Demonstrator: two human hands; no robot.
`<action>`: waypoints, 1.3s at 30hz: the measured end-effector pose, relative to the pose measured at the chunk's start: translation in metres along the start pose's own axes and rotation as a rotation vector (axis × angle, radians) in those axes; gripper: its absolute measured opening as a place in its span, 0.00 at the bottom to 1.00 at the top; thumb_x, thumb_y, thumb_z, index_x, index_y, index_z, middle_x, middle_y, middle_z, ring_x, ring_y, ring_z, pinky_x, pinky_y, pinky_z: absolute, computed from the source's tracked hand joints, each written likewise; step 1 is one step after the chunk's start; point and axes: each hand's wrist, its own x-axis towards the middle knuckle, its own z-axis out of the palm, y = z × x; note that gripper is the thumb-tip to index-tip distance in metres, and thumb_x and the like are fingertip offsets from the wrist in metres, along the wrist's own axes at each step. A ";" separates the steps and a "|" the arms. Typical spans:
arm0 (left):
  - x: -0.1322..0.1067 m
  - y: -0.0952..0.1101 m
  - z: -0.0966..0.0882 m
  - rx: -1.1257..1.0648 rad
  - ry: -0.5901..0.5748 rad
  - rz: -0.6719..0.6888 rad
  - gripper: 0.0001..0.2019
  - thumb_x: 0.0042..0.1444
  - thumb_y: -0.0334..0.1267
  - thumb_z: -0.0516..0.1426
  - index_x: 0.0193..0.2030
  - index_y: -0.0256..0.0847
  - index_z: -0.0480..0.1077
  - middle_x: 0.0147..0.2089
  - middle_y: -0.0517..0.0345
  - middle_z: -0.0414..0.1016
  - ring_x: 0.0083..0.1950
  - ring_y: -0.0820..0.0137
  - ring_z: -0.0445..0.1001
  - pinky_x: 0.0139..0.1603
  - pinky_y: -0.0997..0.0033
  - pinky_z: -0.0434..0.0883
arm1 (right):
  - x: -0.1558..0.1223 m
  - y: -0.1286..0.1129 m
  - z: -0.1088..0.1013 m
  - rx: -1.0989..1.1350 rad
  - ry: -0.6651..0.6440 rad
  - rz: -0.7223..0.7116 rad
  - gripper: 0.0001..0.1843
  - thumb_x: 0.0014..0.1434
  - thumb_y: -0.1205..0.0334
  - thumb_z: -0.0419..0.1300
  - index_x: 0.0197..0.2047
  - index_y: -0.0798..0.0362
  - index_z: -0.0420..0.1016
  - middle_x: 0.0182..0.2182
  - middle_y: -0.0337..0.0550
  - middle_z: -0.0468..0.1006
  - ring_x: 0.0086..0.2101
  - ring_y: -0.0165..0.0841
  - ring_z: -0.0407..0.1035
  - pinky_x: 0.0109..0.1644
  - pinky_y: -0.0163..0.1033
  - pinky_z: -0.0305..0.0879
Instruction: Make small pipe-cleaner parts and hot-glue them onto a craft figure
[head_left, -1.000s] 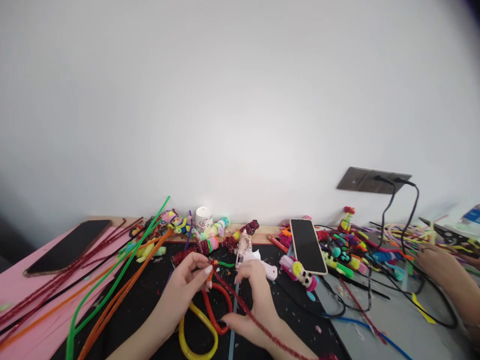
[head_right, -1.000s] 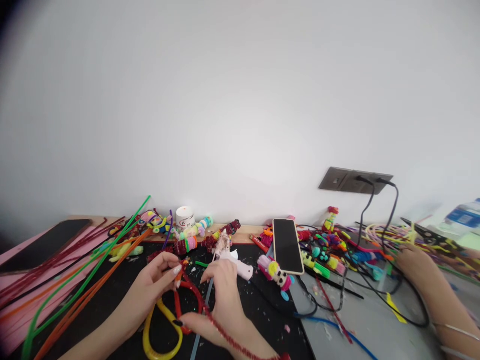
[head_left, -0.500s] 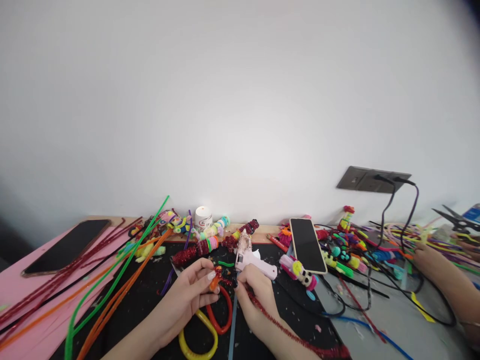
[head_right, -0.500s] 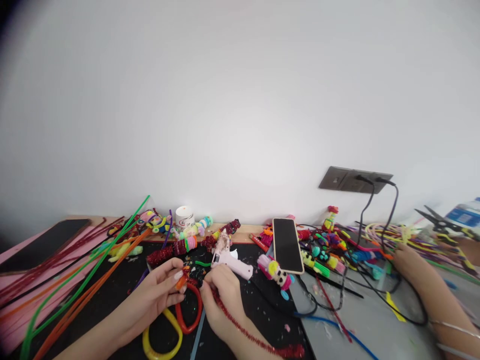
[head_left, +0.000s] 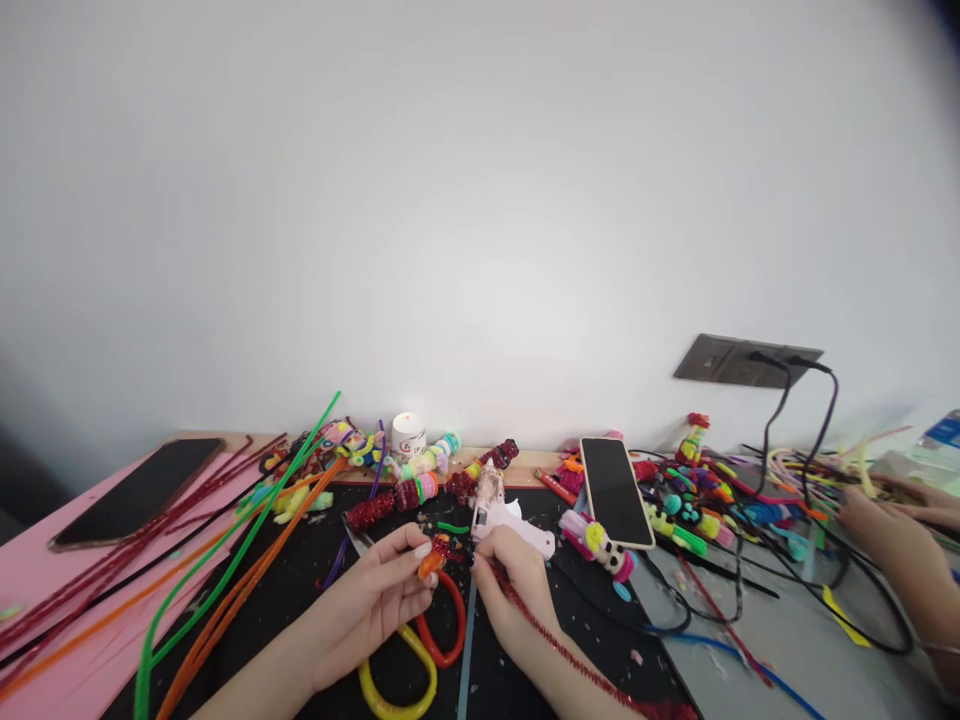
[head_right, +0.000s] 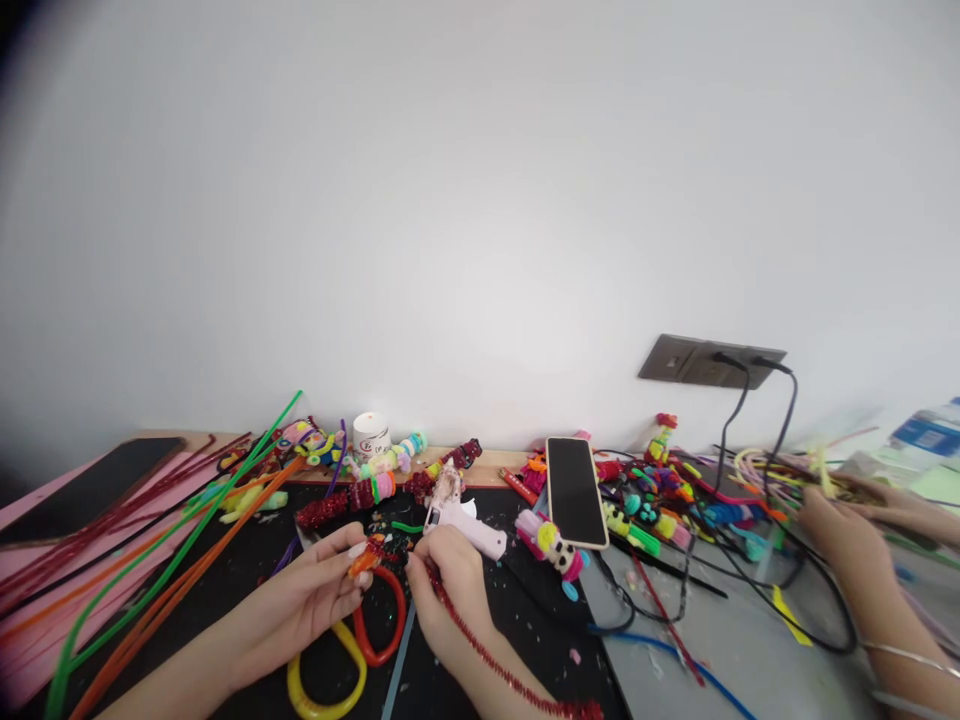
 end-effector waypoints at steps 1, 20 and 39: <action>0.001 0.000 -0.001 0.006 0.005 0.007 0.10 0.47 0.33 0.65 0.31 0.40 0.66 0.27 0.62 0.73 0.29 0.78 0.73 0.34 0.78 0.71 | 0.000 0.000 0.000 -0.004 -0.001 0.003 0.11 0.56 0.69 0.51 0.23 0.50 0.59 0.20 0.38 0.63 0.22 0.32 0.59 0.26 0.37 0.53; 0.000 0.000 0.005 0.169 0.114 0.132 0.10 0.46 0.31 0.65 0.35 0.38 0.72 0.30 0.61 0.74 0.31 0.76 0.72 0.36 0.77 0.70 | 0.001 0.001 0.001 -0.023 0.017 0.050 0.12 0.57 0.67 0.52 0.22 0.50 0.59 0.19 0.36 0.62 0.21 0.31 0.58 0.25 0.36 0.53; -0.007 0.006 0.001 0.056 -0.111 -0.070 0.14 0.48 0.26 0.63 0.42 0.37 0.70 0.30 0.58 0.73 0.28 0.79 0.70 0.31 0.80 0.67 | 0.007 0.002 0.002 0.394 -0.049 0.349 0.13 0.55 0.58 0.55 0.21 0.53 0.61 0.18 0.32 0.58 0.21 0.27 0.52 0.24 0.33 0.48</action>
